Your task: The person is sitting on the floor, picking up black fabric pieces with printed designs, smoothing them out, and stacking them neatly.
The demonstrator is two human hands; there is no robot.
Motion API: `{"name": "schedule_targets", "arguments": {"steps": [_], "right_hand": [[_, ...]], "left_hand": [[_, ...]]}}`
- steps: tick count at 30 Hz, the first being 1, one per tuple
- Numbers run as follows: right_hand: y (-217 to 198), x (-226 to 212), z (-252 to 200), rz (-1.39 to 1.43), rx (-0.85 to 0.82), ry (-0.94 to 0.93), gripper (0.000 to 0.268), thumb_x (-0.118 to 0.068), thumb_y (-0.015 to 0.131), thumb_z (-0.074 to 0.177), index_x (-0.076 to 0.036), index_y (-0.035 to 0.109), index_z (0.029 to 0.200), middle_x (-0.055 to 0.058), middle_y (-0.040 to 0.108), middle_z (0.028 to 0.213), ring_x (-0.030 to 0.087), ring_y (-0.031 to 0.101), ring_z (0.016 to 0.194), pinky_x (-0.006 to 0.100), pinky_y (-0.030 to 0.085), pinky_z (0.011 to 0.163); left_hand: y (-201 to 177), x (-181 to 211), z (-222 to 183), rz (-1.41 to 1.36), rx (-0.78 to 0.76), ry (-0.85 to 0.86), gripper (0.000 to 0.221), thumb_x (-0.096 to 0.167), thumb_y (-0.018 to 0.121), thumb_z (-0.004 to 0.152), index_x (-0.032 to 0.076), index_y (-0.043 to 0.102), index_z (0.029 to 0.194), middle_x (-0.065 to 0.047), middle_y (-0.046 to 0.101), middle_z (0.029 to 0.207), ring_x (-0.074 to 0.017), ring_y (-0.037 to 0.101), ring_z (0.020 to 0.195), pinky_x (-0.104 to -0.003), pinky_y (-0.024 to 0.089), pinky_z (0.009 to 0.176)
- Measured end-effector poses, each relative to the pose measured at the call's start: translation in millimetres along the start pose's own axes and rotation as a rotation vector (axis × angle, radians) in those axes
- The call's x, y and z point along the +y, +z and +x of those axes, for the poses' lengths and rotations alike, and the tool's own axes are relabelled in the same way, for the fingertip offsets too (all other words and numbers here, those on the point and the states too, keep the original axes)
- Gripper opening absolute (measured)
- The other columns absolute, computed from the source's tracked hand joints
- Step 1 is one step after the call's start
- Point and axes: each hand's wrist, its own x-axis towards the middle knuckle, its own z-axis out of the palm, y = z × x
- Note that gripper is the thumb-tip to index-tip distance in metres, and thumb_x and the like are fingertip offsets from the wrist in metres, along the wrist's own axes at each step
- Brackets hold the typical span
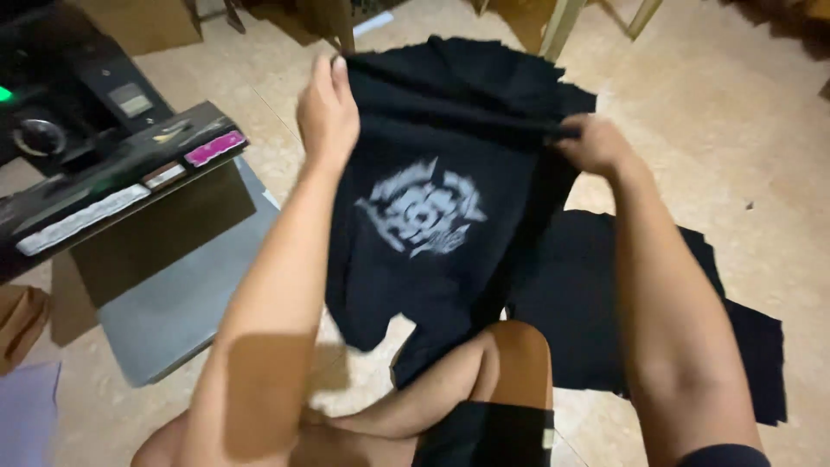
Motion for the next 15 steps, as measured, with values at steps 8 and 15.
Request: {"name": "schedule_targets", "arguments": {"steps": [8, 15], "right_hand": [[-140, -93, -146, 0.503, 0.51, -0.123, 0.014, -0.011, 0.062, 0.112, -0.013, 0.049, 0.117, 0.006, 0.053, 0.101, 0.016, 0.052, 0.082, 0.027, 0.045, 0.062], [-182, -103, -206, 0.384, 0.698, -0.446, 0.027, -0.004, 0.07, 0.108, -0.003, 0.056, 0.131, 0.016, 0.062, 0.122, 0.032, 0.062, 0.113, 0.038, 0.051, 0.091]], "left_hand": [[-128, 66, 38, 0.025, 0.19, 0.238, 0.027, 0.026, 0.051, 0.107, 0.01, 0.069, 0.094, -0.011, 0.077, 0.082, -0.0304, 0.076, 0.074, -0.042, 0.052, 0.055], [-159, 129, 14, 0.083, 0.103, 0.294, 0.02, 0.023, 0.054, 0.102, 0.008, 0.067, 0.101, -0.014, 0.074, 0.089, -0.0348, 0.072, 0.081, -0.047, 0.051, 0.061]]}}
